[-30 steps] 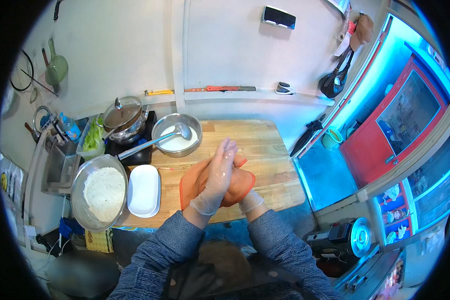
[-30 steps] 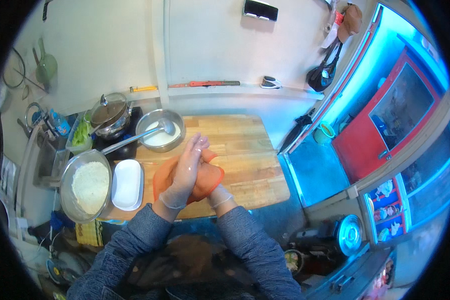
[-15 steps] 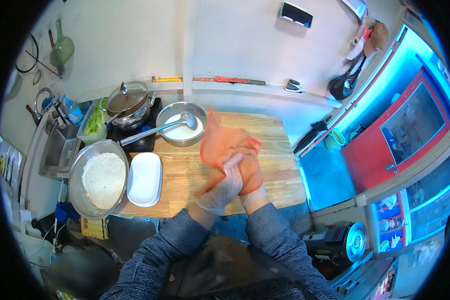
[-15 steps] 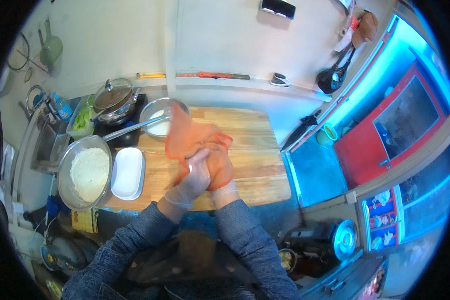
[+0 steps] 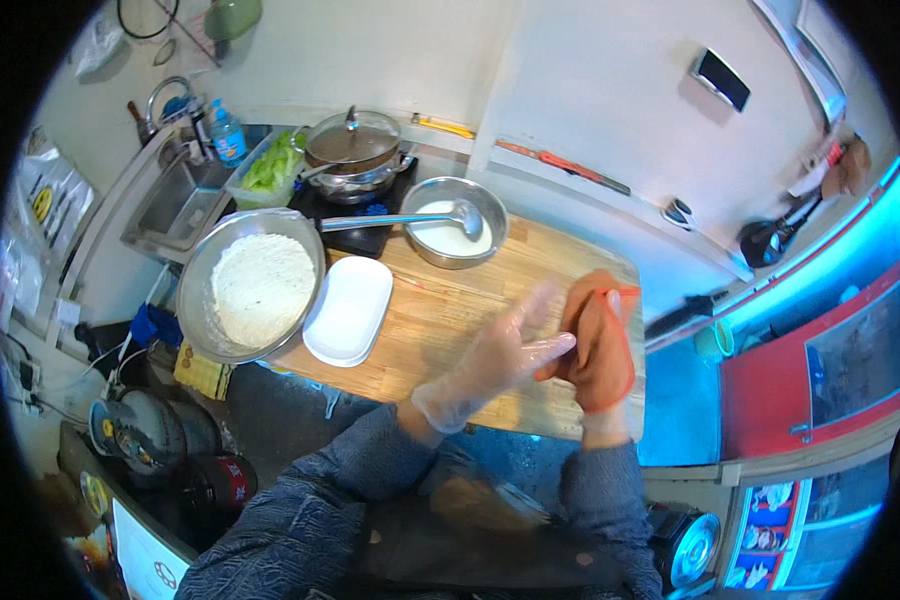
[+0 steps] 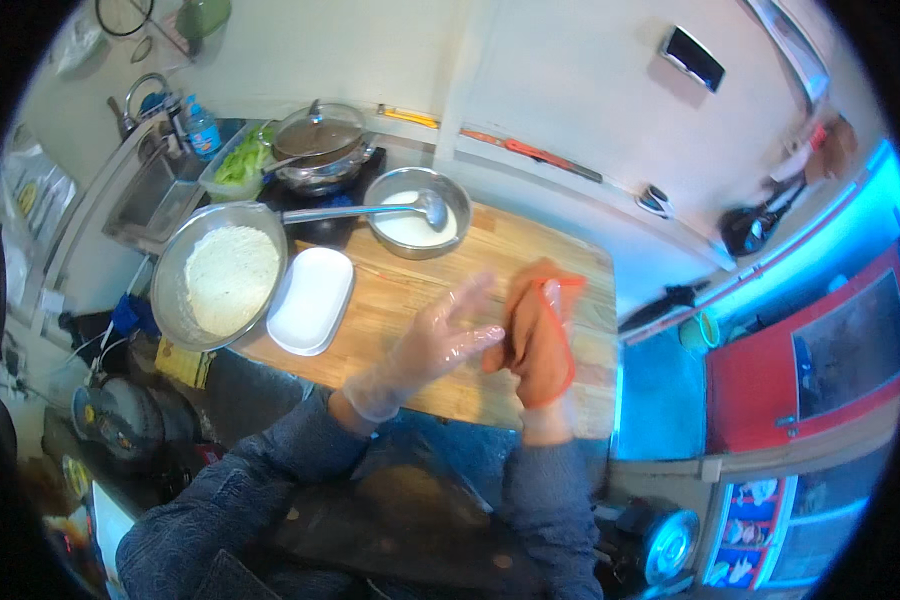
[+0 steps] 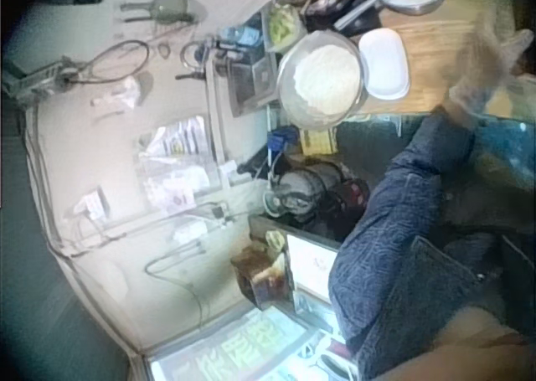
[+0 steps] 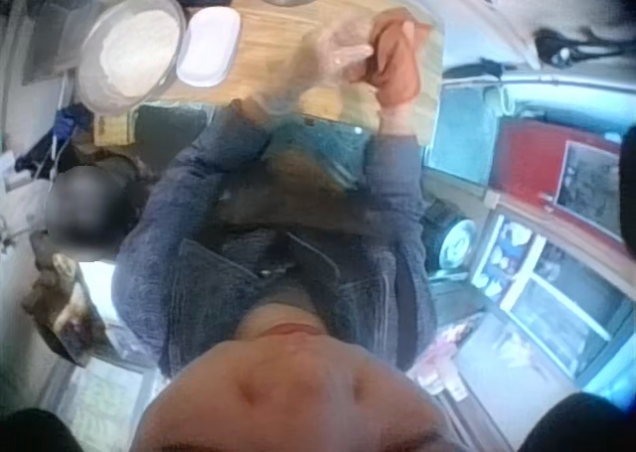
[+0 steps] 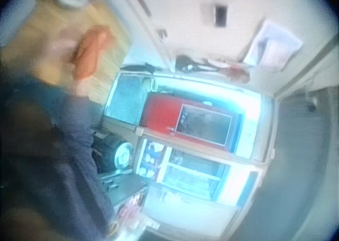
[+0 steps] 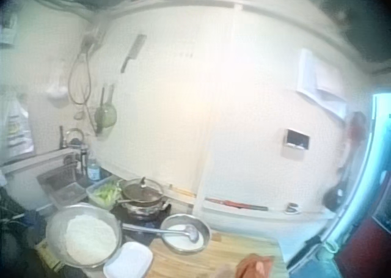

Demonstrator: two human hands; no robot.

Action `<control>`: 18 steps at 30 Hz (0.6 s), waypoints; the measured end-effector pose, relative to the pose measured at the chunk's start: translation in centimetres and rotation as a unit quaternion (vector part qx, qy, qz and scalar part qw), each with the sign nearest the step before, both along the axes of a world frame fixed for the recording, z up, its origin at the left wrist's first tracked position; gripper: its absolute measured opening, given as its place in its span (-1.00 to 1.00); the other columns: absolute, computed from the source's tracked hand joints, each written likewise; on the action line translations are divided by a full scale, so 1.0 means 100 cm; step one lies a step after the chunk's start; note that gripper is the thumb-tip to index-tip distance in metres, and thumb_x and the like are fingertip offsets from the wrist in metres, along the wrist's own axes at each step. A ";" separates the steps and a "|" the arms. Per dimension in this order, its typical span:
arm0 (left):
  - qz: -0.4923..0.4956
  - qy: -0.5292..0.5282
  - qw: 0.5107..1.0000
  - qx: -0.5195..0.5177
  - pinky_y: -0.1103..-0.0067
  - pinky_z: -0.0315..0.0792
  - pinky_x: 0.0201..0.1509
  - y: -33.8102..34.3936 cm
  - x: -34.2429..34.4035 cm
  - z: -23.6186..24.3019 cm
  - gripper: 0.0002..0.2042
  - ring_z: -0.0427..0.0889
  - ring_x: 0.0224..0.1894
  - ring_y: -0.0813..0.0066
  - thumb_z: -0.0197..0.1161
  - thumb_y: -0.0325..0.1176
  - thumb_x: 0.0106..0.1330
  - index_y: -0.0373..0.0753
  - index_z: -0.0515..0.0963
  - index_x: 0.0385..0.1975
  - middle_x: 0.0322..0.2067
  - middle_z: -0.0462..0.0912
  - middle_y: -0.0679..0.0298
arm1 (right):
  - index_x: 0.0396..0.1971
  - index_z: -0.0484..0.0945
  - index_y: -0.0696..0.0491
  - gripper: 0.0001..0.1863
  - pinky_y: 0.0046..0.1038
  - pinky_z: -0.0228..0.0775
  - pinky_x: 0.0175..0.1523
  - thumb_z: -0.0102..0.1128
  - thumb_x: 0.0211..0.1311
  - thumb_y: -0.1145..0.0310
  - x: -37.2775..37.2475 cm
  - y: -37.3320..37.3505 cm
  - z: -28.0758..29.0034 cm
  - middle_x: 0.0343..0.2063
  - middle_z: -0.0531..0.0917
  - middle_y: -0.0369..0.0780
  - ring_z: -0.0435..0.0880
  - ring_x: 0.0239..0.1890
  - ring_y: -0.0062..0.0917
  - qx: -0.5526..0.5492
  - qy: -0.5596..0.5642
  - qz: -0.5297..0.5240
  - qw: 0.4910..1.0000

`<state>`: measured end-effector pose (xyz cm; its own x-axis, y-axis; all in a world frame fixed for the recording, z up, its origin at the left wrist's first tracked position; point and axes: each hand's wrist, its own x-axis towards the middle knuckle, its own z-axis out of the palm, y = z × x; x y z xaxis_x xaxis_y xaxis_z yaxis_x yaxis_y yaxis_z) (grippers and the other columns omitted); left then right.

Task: The person fries food items in a deep fryer using a yellow-handled slotted spoon, then transfers them to a metal tray. Later, the person washes a rice cooker pot at a sink, rinses it, and adds rice from a bowl into the pot.

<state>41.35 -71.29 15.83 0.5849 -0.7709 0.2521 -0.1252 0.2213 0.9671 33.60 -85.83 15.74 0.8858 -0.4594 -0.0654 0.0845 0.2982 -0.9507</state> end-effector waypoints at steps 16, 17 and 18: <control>-0.086 -0.279 0.942 0.165 0.51 0.29 0.15 -0.065 -0.057 -0.075 -0.78 0.42 0.00 0.46 -0.09 -0.21 0.44 -0.17 0.38 -0.11 -0.13 0.49 0.26 | 0.10 0.36 0.08 -0.60 -0.47 0.35 0.11 0.03 0.26 0.37 -0.069 0.040 -0.098 -0.07 0.57 -0.13 0.53 -0.04 -0.33 -0.234 -0.055 -0.185 0.953; -0.085 -0.191 0.969 0.135 0.54 0.30 0.14 -0.076 -0.065 -0.076 -0.80 0.42 -0.03 0.48 -0.14 -0.22 0.46 -0.16 0.38 -0.17 -0.15 0.49 0.28 | 0.10 0.36 0.09 -0.60 -0.44 0.36 0.09 0.03 0.25 0.37 -0.079 0.036 -0.096 -0.08 0.57 -0.12 0.54 -0.05 -0.31 -0.308 -0.006 -0.208 0.928; -0.115 0.078 0.988 0.073 0.54 0.30 0.13 -0.090 -0.079 -0.081 -0.80 0.42 -0.03 0.48 -0.14 -0.23 0.47 -0.18 0.38 -0.17 -0.16 0.49 0.27 | 0.09 0.37 0.11 -0.60 -0.39 0.38 0.06 0.01 0.26 0.37 -0.094 0.030 -0.093 -0.10 0.57 -0.10 0.54 -0.06 -0.28 -0.347 0.041 -0.224 0.910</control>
<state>33.49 -80.32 7.70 0.4127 -0.9095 0.0500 0.0645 0.0840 0.9944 24.21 -82.86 6.41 0.6046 -0.7290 0.3208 -0.0300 -0.4234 -0.9055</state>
